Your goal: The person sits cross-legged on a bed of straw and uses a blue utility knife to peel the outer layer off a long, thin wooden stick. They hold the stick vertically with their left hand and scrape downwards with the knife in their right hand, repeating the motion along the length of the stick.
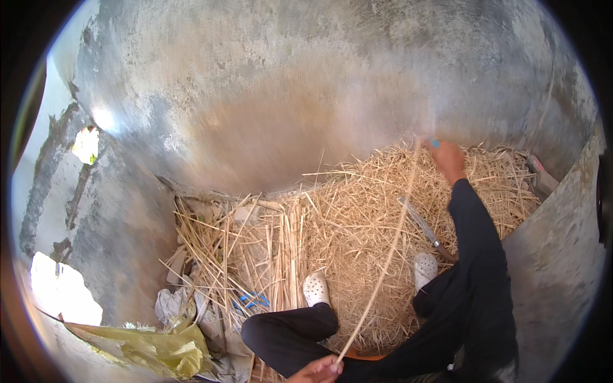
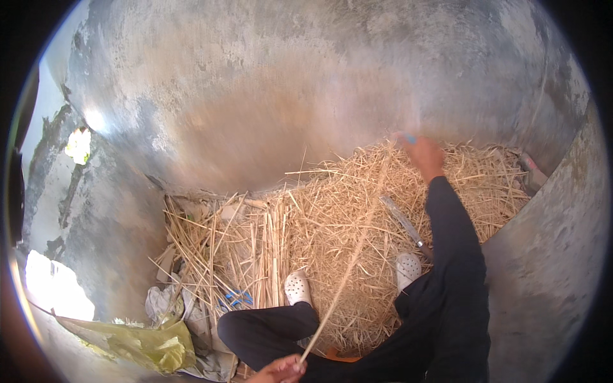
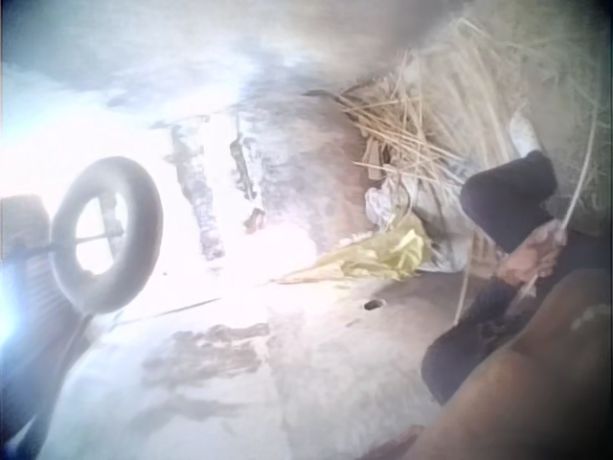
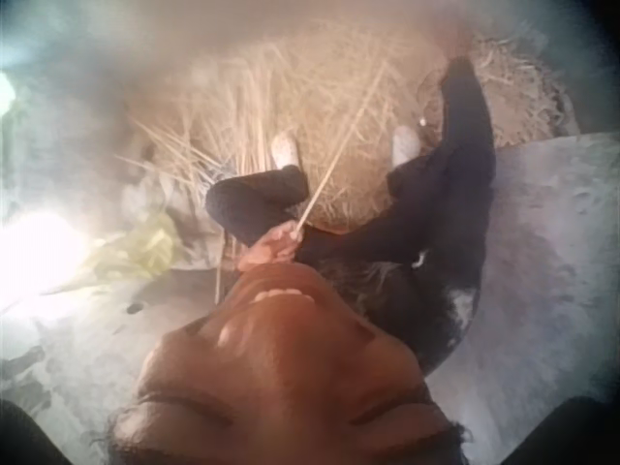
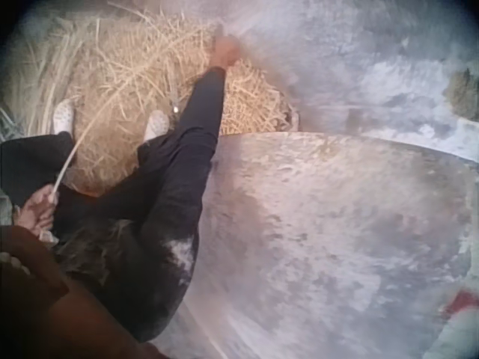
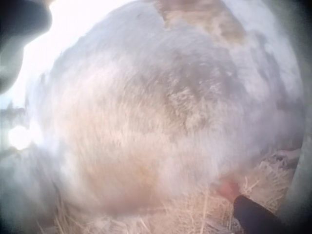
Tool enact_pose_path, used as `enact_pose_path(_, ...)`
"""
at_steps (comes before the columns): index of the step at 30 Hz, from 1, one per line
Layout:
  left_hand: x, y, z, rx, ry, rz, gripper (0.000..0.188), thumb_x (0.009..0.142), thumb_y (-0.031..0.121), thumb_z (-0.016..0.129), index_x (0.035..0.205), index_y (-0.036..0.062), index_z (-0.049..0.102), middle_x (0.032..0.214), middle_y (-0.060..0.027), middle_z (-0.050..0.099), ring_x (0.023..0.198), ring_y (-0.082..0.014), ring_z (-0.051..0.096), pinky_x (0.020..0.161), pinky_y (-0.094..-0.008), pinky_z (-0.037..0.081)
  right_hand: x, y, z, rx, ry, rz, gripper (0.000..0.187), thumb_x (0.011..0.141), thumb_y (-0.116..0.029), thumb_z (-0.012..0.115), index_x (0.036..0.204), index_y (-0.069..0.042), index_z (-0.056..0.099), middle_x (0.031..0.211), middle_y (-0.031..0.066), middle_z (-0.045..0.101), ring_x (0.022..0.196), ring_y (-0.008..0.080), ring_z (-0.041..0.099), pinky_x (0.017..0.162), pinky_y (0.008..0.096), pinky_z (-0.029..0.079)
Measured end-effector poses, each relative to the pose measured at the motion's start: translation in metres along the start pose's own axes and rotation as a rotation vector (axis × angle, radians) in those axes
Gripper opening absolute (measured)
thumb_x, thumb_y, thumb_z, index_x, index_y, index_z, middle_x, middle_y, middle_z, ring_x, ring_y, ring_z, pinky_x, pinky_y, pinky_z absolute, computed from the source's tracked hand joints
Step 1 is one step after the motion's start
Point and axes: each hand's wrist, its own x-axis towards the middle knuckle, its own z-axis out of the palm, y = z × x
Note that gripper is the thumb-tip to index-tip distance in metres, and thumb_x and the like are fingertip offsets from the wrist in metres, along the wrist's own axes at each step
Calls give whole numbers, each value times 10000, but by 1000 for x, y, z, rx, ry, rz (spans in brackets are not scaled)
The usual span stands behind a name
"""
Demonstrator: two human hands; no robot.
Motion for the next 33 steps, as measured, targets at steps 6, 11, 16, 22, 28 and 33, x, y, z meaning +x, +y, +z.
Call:
enact_pose_path(6, -10, -13, -29, -106, 64, 131, 163, 942, 236, 565, 955, 87, 499, 662, 72, 406, 515, -33, 360, 429, -186, 310, -14, 69, 9, -61, -116, 200, 835, 854, -741, 316, 770, 10, 672, 746, 222, 647, 709, 391, 628, 660, 501, 477)
enact_pose_path(11, 34, 56, 1, 204, 317, 352, 158, 993, 214, 463, 940, 66, 475, 520, 19, 362, 388, -69, 315, 396, -217, 298, -46, -15, -20, -240, -562, -184, 788, 834, -748, 370, 746, -24, 669, 666, 153, 629, 627, 293, 630, 558, 429, 471)
enact_pose_path(16, 68, 91, 23, 242, 286, 553, 184, 1000, 224, 444, 945, 51, 476, 509, 10, 385, 356, -65, 318, 371, -207, 308, -124, -115, -68, 312, -465, -520, 740, 770, -781, 446, 696, -78, 665, 591, 98, 591, 556, 247, 607, 530, 402, 461)
enact_pose_path(22, 71, 91, 43, 383, 227, 592, 197, 1012, 230, 409, 964, 51, 474, 486, 31, 377, 357, -43, 304, 346, -189, 261, -182, -128, -85, 328, -308, -854, 771, 719, -818, 468, 585, -76, 629, 424, 91, 491, 379, 260, 529, 392, 382, 410)
enact_pose_path(28, 59, 90, 63, 169, 216, 636, 221, 1011, 252, 410, 953, 48, 473, 479, 36, 330, 345, -46, 271, 322, -196, 216, -186, -135, -82, 407, -97, -927, 754, 680, -825, 511, 515, -92, 572, 396, 67, 472, 341, 225, 503, 357, 336, 382)
enact_pose_path(33, 57, 93, 69, 101, 189, 641, 220, 1011, 246, 409, 943, 45, 467, 475, 30, 319, 335, -53, 249, 313, -199, 219, -158, -135, -72, 420, 30, -923, 744, 697, -818, 508, 496, -103, 549, 398, 46, 466, 327, 207, 488, 359, 329, 377)
